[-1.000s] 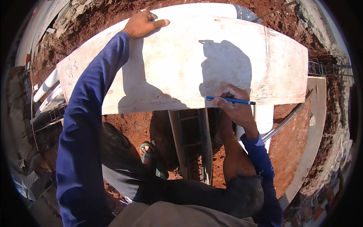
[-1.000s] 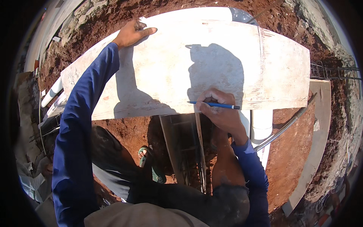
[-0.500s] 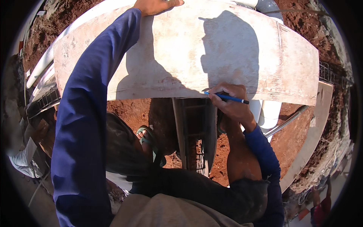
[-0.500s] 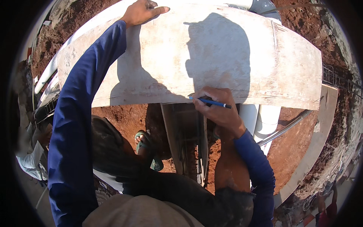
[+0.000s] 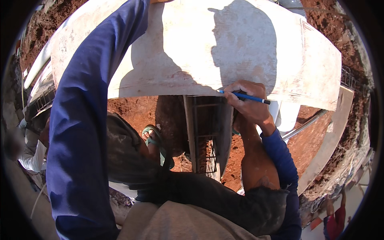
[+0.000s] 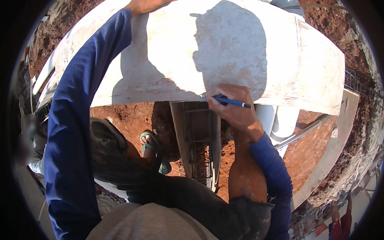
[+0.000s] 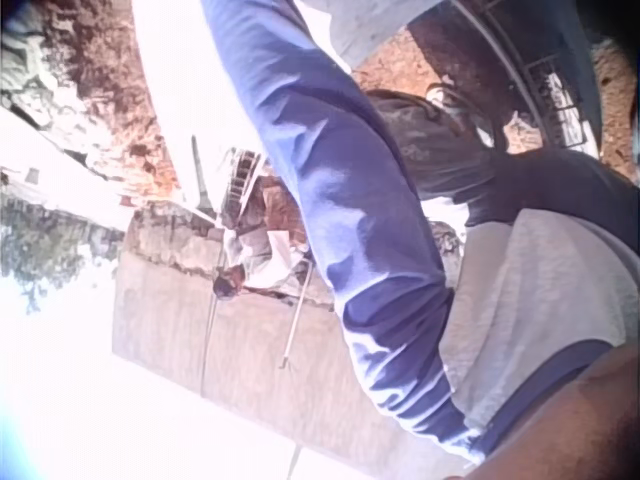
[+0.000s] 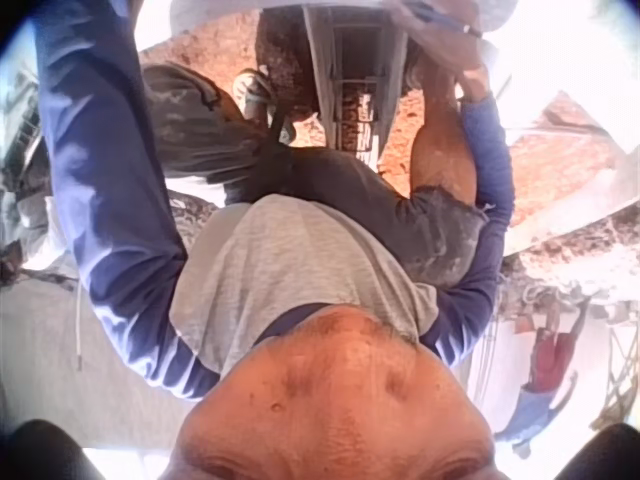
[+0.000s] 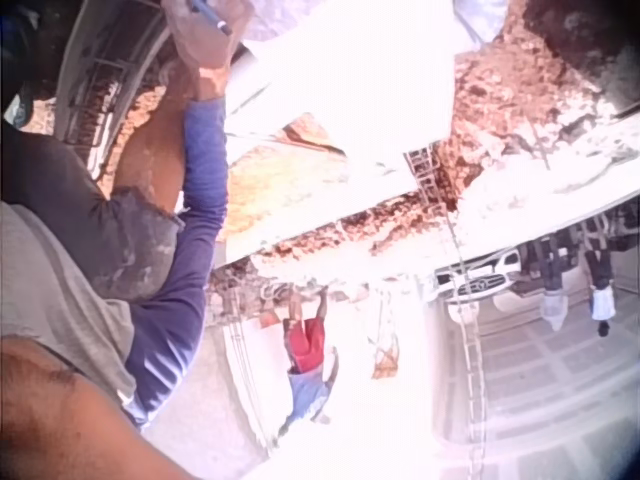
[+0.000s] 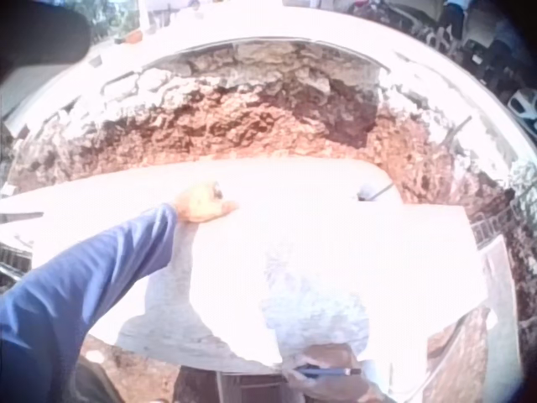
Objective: The person measures and marks a wooden board with a pen, then uses a hand saw to cut the board along the marked line. The person handles the board and saw to complete the cut.
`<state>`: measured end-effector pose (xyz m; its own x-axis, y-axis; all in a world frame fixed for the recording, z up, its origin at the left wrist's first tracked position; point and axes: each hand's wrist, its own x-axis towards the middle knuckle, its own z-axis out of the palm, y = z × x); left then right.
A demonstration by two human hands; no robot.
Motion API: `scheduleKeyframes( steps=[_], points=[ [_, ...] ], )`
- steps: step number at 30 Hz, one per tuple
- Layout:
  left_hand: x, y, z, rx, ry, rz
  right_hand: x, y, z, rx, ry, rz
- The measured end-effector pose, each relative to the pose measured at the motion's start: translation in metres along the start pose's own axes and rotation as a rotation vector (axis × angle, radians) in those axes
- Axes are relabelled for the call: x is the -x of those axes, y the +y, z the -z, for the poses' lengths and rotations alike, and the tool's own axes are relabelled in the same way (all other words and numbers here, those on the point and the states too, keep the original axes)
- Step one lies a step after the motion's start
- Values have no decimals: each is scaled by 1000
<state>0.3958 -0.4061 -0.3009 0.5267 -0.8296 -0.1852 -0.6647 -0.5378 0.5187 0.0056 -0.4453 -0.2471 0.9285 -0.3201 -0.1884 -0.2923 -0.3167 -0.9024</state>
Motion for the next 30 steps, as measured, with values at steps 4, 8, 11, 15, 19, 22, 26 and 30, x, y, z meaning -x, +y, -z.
scheduleKeyframes(
  steps=[4, 8, 11, 15, 19, 22, 26, 30],
  points=[
    [6, 1, 0, -77, 62, -14, 3, -4, -6, -40, 13, -60],
    [-5, -14, -7, -71, 109, -64, -1, -20, -2, -12, -61, -6],
    [-5, -10, -5, -86, 30, -29, -5, -25, -14, -38, -66, 170],
    [-13, -13, -13, -142, -1, -82, -27, -48, -49, -156, -26, 161],
    [-13, -12, -15, -247, -26, -142, -31, -38, -72, -64, -87, 200],
    [-13, -7, -10, -228, -96, -140, -26, -37, -79, -53, 4, 146],
    [-12, -6, -11, -172, -39, -165, -25, -34, -78, -67, -10, 165],
    [-14, -13, -14, -113, 12, -161, -28, -35, -73, -31, -116, 251]
  ],
)
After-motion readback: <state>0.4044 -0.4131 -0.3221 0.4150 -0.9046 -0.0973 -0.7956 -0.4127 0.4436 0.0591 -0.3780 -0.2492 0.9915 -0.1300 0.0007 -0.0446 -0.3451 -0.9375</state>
